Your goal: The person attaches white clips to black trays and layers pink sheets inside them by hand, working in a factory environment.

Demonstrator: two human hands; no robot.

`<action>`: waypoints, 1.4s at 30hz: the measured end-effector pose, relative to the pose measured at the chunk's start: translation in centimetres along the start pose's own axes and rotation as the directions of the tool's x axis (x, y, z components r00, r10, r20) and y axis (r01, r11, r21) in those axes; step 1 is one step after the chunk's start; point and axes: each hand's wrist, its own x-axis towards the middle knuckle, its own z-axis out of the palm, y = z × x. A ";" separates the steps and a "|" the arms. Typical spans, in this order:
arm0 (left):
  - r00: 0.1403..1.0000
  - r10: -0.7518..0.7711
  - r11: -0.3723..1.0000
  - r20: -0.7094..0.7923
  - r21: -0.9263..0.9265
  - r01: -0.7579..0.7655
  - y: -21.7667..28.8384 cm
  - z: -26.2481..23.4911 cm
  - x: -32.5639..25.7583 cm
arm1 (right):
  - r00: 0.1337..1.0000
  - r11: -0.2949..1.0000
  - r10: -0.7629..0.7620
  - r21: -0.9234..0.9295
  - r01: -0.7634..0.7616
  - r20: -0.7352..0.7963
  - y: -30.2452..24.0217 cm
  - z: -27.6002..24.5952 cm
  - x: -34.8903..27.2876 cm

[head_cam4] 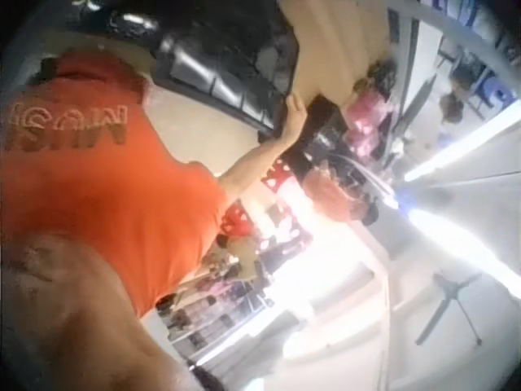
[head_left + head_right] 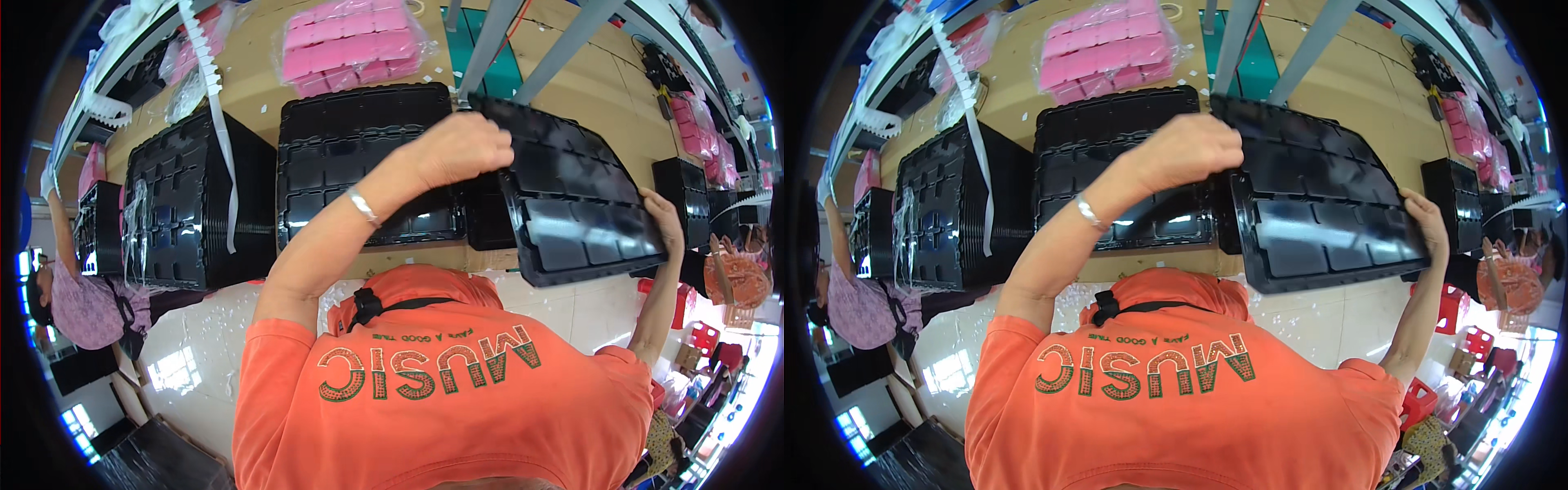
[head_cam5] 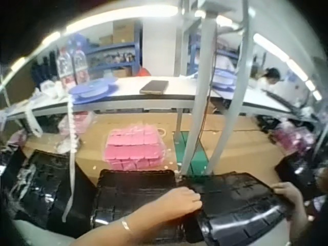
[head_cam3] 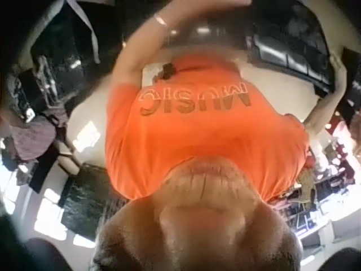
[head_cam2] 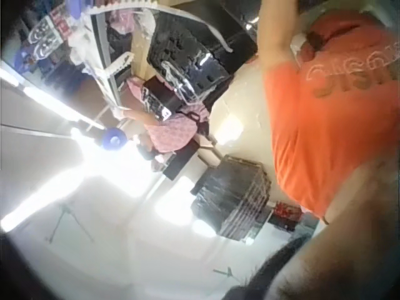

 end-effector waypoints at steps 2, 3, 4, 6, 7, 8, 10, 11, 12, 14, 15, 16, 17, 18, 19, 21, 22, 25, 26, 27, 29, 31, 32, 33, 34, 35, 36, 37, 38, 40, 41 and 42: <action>0.985 0.032 0.993 0.168 0.109 -0.051 0.3 4.6 -0.5 | 0.995 0.988 -0.056 -0.151 0.044 -0.077 3.6 0.1 1.5; 0.974 0.047 0.985 0.221 0.154 -0.082 0.4 7.0 -1.1 | 0.991 0.971 -0.097 -0.229 0.074 -0.090 4.3 1.1 2.0; 0.967 0.072 0.976 0.246 0.183 -0.119 0.5 9.3 -1.0 | 0.991 0.966 -0.112 -0.242 0.093 -0.068 7.7 0.3 3.2; 0.953 0.085 0.967 0.289 0.208 -0.150 0.4 12.2 -1.8 | 0.988 0.984 -0.082 -0.166 0.059 -0.134 9.7 2.0 5.2; 0.946 0.098 0.961 0.309 0.218 -0.170 0.7 13.0 -1.7 | 0.989 0.984 -0.082 -0.168 0.061 -0.121 9.8 2.4 6.0; 0.946 0.083 0.962 0.312 0.221 -0.157 0.8 13.8 -1.6 | 0.973 0.985 -0.103 -0.155 0.071 -0.207 10.4 2.9 7.1; 0.873 -0.055 0.940 0.484 0.321 -0.119 1.3 15.3 -1.5 | 0.941 0.977 -0.166 -0.178 0.117 -0.295 12.3 3.7 9.4; 0.871 -0.061 0.941 0.488 0.318 -0.113 1.4 15.3 -1.3 | 0.928 0.975 -0.196 -0.161 0.151 -0.317 13.2 4.3 10.5; 0.805 -0.134 0.950 0.577 0.307 -0.062 1.5 15.4 -1.1 | 0.930 0.969 -0.166 -0.231 0.092 -0.327 13.9 4.5 11.3; 0.656 -0.218 0.953 0.722 0.302 -0.015 1.1 15.6 -1.2 | 0.905 0.924 -0.263 -0.358 0.136 -0.335 14.6 5.9 12.9; 0.652 -0.222 0.953 0.725 0.303 -0.012 1.0 15.7 -1.2 | 0.907 0.925 -0.261 -0.355 0.137 -0.330 14.7 5.9 13.5; 0.638 -0.237 0.953 0.733 0.302 0.007 1.0 15.7 -1.4 | 0.917 0.925 -0.220 -0.369 0.088 -0.333 14.5 6.1 14.0; 0.625 -0.251 0.953 0.739 0.301 0.026 0.9 15.6 -1.5 | 0.924 0.923 -0.179 -0.383 0.039 -0.338 14.4 6.4 14.3; 0.629 -0.271 0.952 0.729 0.298 0.065 0.9 15.6 -1.6 | 0.925 0.932 -0.192 -0.357 0.067 -0.329 14.2 6.4 14.5; 0.627 -0.272 0.952 0.730 0.300 0.063 0.8 15.7 -1.6 | 0.925 0.933 -0.192 -0.353 0.068 -0.328 14.2 6.3 14.8; 0.667 -0.287 0.941 0.688 0.333 0.062 0.9 16.0 -1.5 | 0.914 0.915 -0.200 -0.401 0.046 -0.353 14.1 6.1 15.5; 0.669 -0.290 0.938 0.684 0.343 0.056 1.0 16.1 -1.2 | 0.922 0.950 -0.175 -0.307 0.065 -0.346 14.1 5.8 15.8; 0.701 -0.296 0.941 0.649 0.326 0.095 0.8 15.9 -0.8 | 0.930 0.983 0.060 -0.141 -0.118 -0.362 13.7 5.0 16.2; 0.705 -0.296 0.940 0.644 0.326 0.096 0.8 15.7 -0.7 | 0.929 0.983 0.056 -0.145 -0.116 -0.365 13.6 5.0 16.1; 0.683 -0.291 0.943 0.670 0.322 0.086 0.8 15.5 -0.6 | 0.924 0.976 0.104 -0.142 -0.167 -0.368 13.6 5.0 15.8; 0.661 -0.292 0.943 0.692 0.323 0.078 0.6 15.2 -1.3 | 0.919 0.967 0.147 -0.142 -0.211 -0.367 13.3 5.9 15.6; 0.639 -0.353 0.931 0.684 0.323 0.168 0.4 15.5 -2.6 | 0.935 0.935 0.144 -0.266 -0.236 -0.325 12.9 7.5 16.0; 0.640 -0.363 0.927 0.677 0.334 0.172 0.8 14.6 -2.3 | 0.937 0.965 0.072 -0.212 -0.152 -0.342 13.8 7.9 16.6; 0.587 -0.409 0.912 0.698 0.334 0.238 1.4 13.5 -2.0 | 0.952 0.963 0.026 -0.246 -0.106 -0.306 14.7 8.2 17.0; 0.534 -0.452 0.891 0.715 0.339 0.301 1.7 12.5 -1.4 | 0.962 0.959 -0.025 -0.278 -0.053 -0.270 16.5 7.2 18.1; 0.576 -0.318 0.948 0.753 0.235 0.215 1.7 12.4 0.9 | 0.843 0.632 -0.428 -0.775 0.021 -0.326 22.7 0.5 17.8; 0.597 -0.323 0.946 0.734 0.237 0.220 1.3 13.9 0.5 | 0.931 0.357 -0.321 -0.933 -0.052 -0.175 22.8 0.4 18.9; 0.707 -0.314 0.946 0.634 0.149 0.286 1.3 13.5 0.3 | 0.859 0.004 -0.513 -1.000 0.014 0.010 23.9 0.3 18.3; 0.927 -0.239 0.969 0.289 0.016 0.245 1.1 13.4 -0.1 | 0.859 0.248 -0.462 -0.962 -0.113 -0.220 25.1 -1.8 17.6; 0.901 -0.349 0.934 -0.257 -0.012 0.358 1.2 3.4 -1.3 | 0.848 0.865 -0.070 -0.456 -0.211 -0.526 23.1 2.4 18.3; 0.818 -0.418 0.890 -0.395 0.001 0.455 0.7 -1.7 -2.8 | 0.832 0.882 -0.149 -0.453 -0.133 -0.534 22.6 2.7 17.5; 0.711 -0.318 0.781 -0.627 0.252 0.572 0.2 -5.2 -5.8 | 0.829 0.906 -0.120 -0.401 -0.133 -0.546 20.2 4.2 17.2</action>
